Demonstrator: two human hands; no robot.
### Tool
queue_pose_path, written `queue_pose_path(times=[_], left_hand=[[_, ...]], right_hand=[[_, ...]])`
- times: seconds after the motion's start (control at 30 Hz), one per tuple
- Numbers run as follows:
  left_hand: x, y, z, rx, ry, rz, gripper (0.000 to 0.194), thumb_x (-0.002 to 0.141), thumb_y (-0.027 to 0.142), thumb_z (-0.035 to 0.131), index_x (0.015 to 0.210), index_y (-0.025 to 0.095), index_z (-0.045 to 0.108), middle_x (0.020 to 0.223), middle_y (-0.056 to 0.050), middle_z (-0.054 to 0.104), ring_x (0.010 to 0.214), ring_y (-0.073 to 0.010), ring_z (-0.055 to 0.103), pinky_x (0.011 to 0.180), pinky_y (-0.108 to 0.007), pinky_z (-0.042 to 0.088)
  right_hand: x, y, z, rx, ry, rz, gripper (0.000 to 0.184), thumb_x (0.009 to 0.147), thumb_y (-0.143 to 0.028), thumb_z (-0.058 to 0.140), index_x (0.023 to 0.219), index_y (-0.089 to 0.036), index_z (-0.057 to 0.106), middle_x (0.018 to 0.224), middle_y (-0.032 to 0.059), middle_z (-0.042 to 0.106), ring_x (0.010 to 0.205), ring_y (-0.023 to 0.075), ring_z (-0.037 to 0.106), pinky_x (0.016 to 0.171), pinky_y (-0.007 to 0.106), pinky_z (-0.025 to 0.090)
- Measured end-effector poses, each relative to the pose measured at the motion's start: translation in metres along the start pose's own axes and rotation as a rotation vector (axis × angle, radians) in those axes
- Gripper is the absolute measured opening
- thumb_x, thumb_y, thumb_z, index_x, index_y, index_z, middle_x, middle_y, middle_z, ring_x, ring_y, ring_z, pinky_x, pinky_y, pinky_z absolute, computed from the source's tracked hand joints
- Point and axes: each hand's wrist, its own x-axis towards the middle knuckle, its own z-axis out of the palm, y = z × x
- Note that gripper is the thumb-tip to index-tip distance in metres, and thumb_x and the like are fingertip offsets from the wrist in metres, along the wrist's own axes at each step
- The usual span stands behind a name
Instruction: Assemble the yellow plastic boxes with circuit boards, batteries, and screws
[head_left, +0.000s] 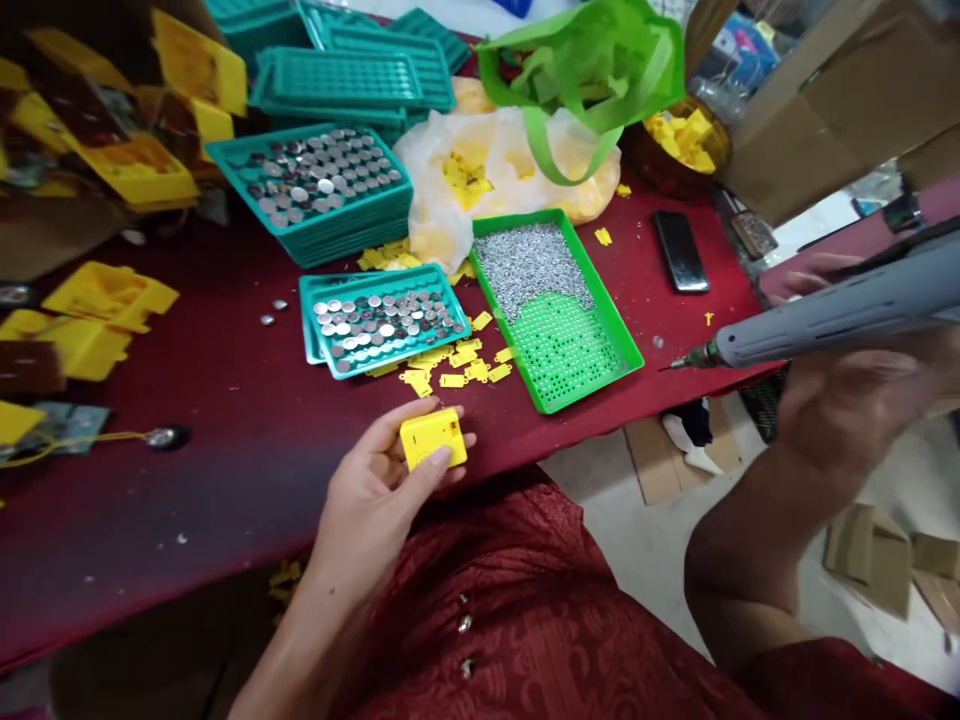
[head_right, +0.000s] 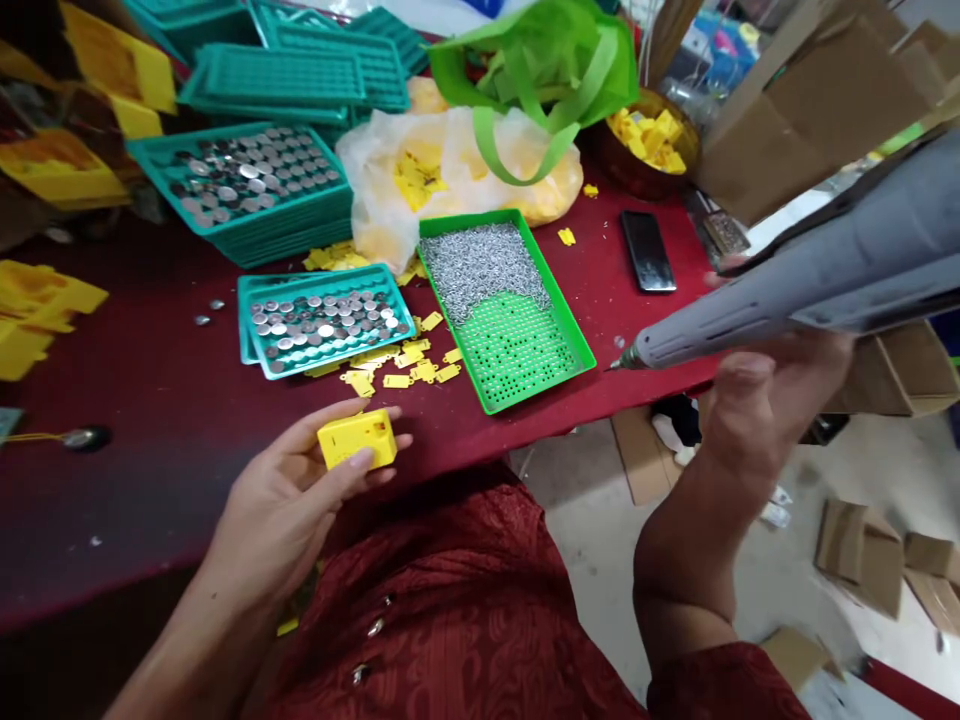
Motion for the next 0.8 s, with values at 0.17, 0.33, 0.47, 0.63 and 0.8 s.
queue_pose_path(times=[0.17, 0.33, 0.47, 0.63, 0.8], left_hand=[[-0.001, -0.001, 0.008, 0.017, 0.0, -0.028, 0.052, 0.073, 0.028, 0.083, 0.12, 0.021, 0.061, 0.114, -0.007, 0.072, 0.095, -0.0221, 0.074, 0.07, -0.023, 0.063], [0.0, 0.002, 0.016, 0.036, -0.003, -0.071, 0.053, 0.071, 0.029, 0.084, 0.119, 0.022, 0.063, 0.113, -0.007, 0.073, 0.093, -0.0223, 0.074, 0.069, -0.024, 0.063], [-0.002, 0.009, 0.028, 0.052, 0.037, -0.097, 0.05, 0.071, 0.03, 0.084, 0.116, 0.022, 0.064, 0.113, -0.007, 0.073, 0.093, -0.0214, 0.074, 0.069, -0.023, 0.061], [-0.004, 0.014, 0.035, 0.067, 0.051, -0.12, 0.049, 0.071, 0.03, 0.083, 0.115, 0.021, 0.063, 0.108, -0.006, 0.074, 0.092, -0.0209, 0.074, 0.07, -0.024, 0.06], [-0.002, 0.014, 0.034, 0.067, 0.051, -0.129, 0.048, 0.072, 0.031, 0.083, 0.115, 0.02, 0.063, 0.105, -0.006, 0.074, 0.092, -0.0207, 0.073, 0.07, -0.024, 0.06]], right_hand=[[0.015, -0.014, 0.04, 0.355, 0.234, -0.039, 0.025, 0.087, -0.046, 0.064, 0.109, -0.036, 0.069, 0.086, 0.0004, 0.059, 0.068, 0.0173, 0.062, 0.067, 0.037, 0.056], [0.008, -0.014, 0.078, 0.432, 0.303, 0.097, 0.037, 0.082, -0.063, 0.061, 0.099, -0.029, 0.064, 0.069, -0.0015, 0.051, 0.052, 0.0141, 0.051, 0.048, 0.031, 0.046], [-0.003, -0.004, 0.094, 0.459, 0.295, 0.178, 0.049, 0.075, -0.075, 0.06, 0.096, -0.032, 0.059, 0.066, -0.0031, 0.048, 0.049, 0.0141, 0.05, 0.045, 0.03, 0.042], [-0.008, -0.006, 0.089, 0.458, 0.211, 0.135, 0.05, 0.079, -0.078, 0.054, 0.098, -0.031, 0.057, 0.065, -0.0032, 0.042, 0.048, 0.0129, 0.047, 0.045, 0.028, 0.04], [-0.002, -0.011, 0.084, 0.418, 0.21, 0.109, 0.054, 0.083, -0.081, 0.038, 0.094, -0.031, 0.056, 0.062, -0.0026, 0.042, 0.046, 0.0127, 0.043, 0.046, 0.029, 0.041]])
